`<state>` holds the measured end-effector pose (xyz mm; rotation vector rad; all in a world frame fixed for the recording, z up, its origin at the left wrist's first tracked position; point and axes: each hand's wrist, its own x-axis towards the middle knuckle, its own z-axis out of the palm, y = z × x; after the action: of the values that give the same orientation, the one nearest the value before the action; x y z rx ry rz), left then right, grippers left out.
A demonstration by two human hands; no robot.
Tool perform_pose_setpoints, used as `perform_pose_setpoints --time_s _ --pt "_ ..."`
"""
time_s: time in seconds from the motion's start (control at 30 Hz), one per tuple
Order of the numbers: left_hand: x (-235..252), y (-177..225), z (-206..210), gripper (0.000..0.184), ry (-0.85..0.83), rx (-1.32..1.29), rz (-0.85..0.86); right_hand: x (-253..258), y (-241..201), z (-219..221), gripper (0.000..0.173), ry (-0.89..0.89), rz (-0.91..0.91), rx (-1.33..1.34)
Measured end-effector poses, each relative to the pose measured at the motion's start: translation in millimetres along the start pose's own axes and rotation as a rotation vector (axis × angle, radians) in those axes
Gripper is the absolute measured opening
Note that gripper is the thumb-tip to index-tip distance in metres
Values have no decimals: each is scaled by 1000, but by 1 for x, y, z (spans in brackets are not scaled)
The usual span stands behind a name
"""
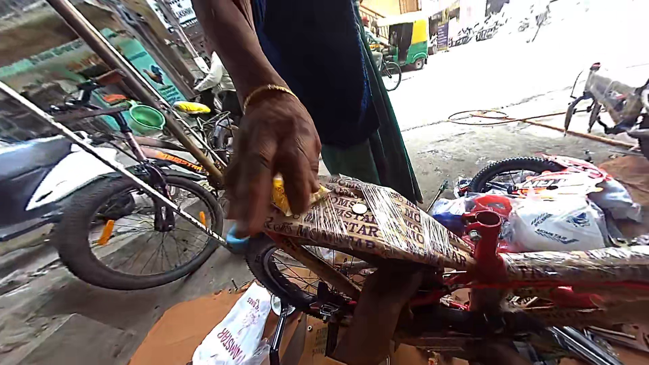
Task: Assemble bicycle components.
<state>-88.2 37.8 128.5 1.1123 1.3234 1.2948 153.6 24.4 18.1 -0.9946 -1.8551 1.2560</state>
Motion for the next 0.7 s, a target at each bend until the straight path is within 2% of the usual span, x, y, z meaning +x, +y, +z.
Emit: perform_pose_setpoints --time_s 0.17,0.27,0.37,0.47,0.53,0.6,0.7 --pt "-17 -18 -18 29 -34 102 146 41 -104 -18 20 72 -435 -76" --pt "-29 -27 -32 32 -72 187 167 89 -148 -12 22 198 -562 -261" --pt "-46 -32 -49 29 -23 222 150 134 -185 0 21 254 -541 -466" --pt "-64 -44 -72 27 47 175 108 170 -215 13 21 189 -530 -625" --pt "-74 -51 -90 28 83 173 61 188 -227 22 28 149 -513 -730" --pt "-83 -59 -106 28 111 183 18 201 -232 27 35 68 -405 -861" --pt "-95 -71 -129 29 157 149 25 206 -240 35 29 -17 -202 -1012"
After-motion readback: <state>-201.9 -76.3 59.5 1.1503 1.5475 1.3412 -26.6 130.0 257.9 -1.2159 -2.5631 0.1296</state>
